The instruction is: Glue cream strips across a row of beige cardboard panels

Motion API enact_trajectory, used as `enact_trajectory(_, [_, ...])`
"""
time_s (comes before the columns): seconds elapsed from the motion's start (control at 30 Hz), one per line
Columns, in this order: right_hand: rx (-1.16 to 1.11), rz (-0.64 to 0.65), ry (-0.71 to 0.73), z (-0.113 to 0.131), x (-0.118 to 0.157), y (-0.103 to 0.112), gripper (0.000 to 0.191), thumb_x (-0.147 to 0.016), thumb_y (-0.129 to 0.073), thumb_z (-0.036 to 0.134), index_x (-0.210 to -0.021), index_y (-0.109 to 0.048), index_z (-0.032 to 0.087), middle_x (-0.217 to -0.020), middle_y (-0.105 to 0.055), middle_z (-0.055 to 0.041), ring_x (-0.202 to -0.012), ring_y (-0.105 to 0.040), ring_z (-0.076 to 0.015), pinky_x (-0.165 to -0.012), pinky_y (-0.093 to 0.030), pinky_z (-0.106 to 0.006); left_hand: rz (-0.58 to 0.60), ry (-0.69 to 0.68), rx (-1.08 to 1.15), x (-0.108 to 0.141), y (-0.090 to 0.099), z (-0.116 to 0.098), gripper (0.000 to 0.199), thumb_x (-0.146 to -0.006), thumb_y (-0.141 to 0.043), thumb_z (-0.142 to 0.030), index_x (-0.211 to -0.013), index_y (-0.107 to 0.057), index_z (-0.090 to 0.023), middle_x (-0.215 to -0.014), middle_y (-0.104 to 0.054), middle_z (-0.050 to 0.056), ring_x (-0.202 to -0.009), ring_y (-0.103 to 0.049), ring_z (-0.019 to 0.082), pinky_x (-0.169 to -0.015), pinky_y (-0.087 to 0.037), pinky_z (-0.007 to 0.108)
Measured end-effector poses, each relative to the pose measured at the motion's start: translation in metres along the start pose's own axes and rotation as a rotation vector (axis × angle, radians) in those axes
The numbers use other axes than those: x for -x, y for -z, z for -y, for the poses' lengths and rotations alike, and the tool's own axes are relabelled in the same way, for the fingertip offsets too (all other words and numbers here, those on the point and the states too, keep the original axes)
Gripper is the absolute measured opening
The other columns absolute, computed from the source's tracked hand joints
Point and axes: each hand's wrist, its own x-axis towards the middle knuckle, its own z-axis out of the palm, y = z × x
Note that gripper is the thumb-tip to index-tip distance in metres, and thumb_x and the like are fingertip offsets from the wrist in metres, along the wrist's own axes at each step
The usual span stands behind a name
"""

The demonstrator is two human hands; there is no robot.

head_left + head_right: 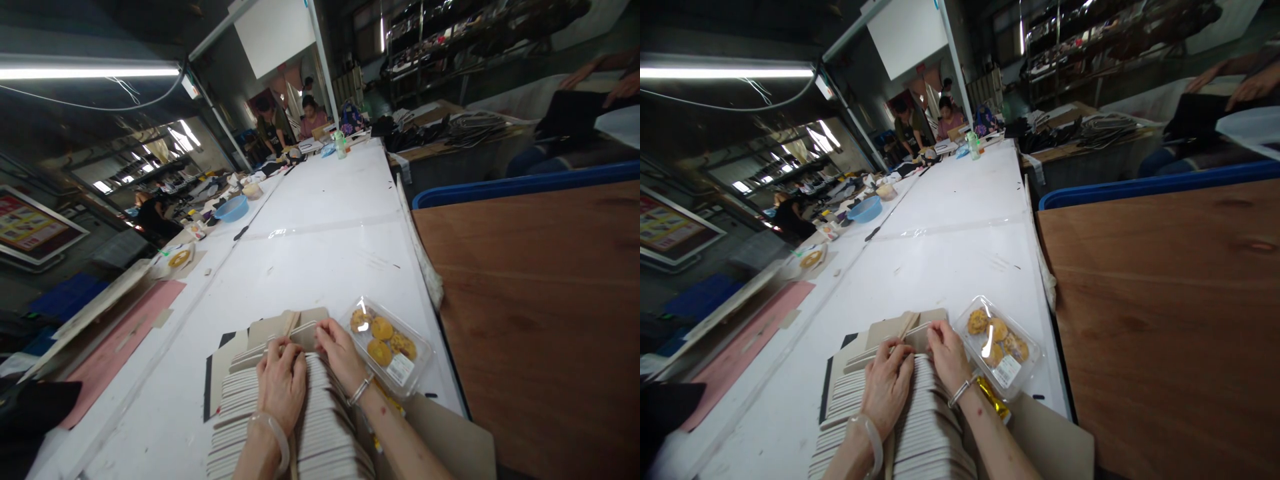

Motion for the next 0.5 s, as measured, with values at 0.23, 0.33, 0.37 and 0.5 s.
enact_trajectory(0.23, [0.722, 0.143, -0.013, 0.009, -0.099, -0.009, 0.026, -0.087, -0.04, 0.024, -0.095, -0.061, 0.012, -0.102, -0.063, -0.0151, -0.097, -0.057, -0.0218, -0.084, -0.041, -0.034, 0.089, -0.011, -0.032, 0.0, 0.003, -0.003, 0.033, -0.09, -0.025, -0.029, -0.082, -0.057, -0.024, -0.087, -0.064, 0.0, -0.088, -0.057, 0.017, -0.084, -0.031, 0.04])
enact_trajectory(0.33, [0.827, 0.245, -0.063, 0.001, -0.123, -0.02, 0.024, -0.082, -0.053, 0.03, -0.093, -0.063, 0.011, -0.109, -0.062, -0.0147, -0.105, -0.054, -0.025, -0.09, -0.039, -0.042, 0.079, -0.001, -0.043, 0.0, 0.003, -0.003, 0.034, -0.091, -0.024, -0.029, -0.079, -0.056, -0.023, -0.084, -0.064, 0.0, -0.087, -0.057, 0.017, -0.083, -0.031, 0.038])
enact_trajectory(0.37, [0.854, 0.27, -0.076, -0.003, -0.126, -0.024, 0.027, -0.081, -0.055, 0.033, -0.095, -0.063, 0.011, -0.112, -0.061, -0.014, -0.108, -0.053, -0.0257, -0.091, -0.038, -0.045, 0.076, -0.005, -0.056, 0.0, 0.003, -0.003, 0.035, -0.091, -0.024, -0.029, -0.079, -0.056, -0.023, -0.083, -0.064, 0.0, -0.087, -0.057, 0.017, -0.083, -0.031, 0.038])
enact_trajectory(0.5, [0.908, 0.348, -0.095, -0.012, -0.129, -0.037, 0.038, -0.082, -0.05, 0.043, -0.095, -0.066, 0.01, -0.115, -0.059, -0.0189, -0.115, -0.048, -0.0311, -0.094, -0.033, -0.05, 0.087, -0.041, -0.112, 0.001, 0.004, -0.004, 0.036, -0.091, -0.024, -0.028, -0.079, -0.058, -0.024, -0.084, -0.064, 0.001, -0.088, -0.056, 0.018, -0.082, -0.031, 0.037])
